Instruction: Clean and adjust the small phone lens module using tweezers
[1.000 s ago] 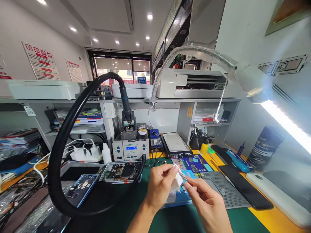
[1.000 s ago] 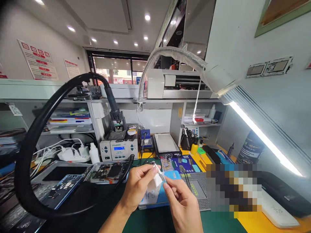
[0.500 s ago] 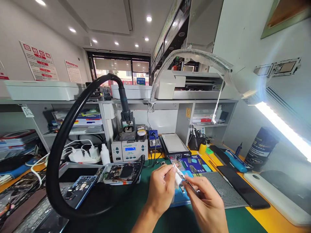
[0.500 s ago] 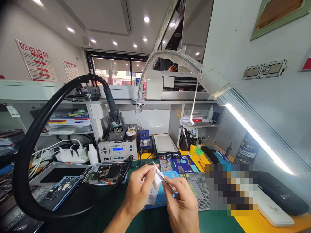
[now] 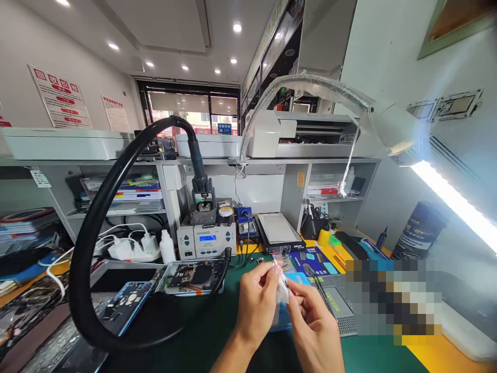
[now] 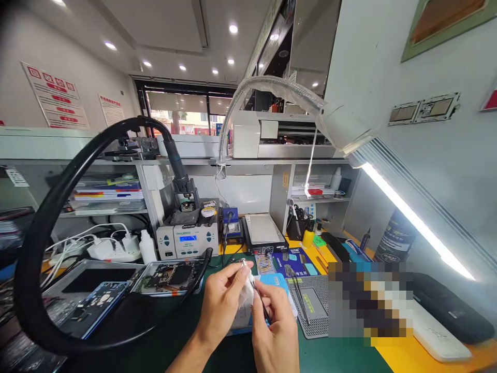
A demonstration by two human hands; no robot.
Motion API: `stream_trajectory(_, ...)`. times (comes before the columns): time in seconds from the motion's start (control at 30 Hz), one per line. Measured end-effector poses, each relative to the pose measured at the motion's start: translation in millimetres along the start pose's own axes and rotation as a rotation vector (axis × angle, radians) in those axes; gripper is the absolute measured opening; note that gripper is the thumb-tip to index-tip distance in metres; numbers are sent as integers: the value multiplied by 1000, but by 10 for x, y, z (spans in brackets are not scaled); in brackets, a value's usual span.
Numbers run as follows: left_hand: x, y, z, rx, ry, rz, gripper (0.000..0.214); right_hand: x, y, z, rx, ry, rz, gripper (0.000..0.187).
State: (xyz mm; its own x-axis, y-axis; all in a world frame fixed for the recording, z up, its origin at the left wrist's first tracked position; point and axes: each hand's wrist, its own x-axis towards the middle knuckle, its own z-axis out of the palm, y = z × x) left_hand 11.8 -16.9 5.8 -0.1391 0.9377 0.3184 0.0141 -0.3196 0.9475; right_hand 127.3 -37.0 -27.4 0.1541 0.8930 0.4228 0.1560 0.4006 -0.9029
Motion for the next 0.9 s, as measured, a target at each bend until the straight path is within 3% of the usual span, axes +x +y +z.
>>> stream_trajectory(0.13,21,49,-72,-79,-84,-33,40,57,-111,-113,298,-319,452,45)
stream_trajectory(0.2,25,73,-89,-104,-115,-36,40,89,-107,-191,415,-410,584,49)
stream_trajectory(0.27,22,84,-80,-105,-128,-43,40,102,-86,-245,469,-426,623,50)
stream_trajectory(0.47,-24,52,10,-24,-86,-15,41,34,-87,-218,402,-288,491,50)
stream_trajectory(0.73,-78,9,35,146,-55,100,42,-31,-23,-153,147,-139,294,51)
stream_trajectory(0.9,-72,-15,50,207,-33,139,41,-20,165,-105,33,22,-41,25)
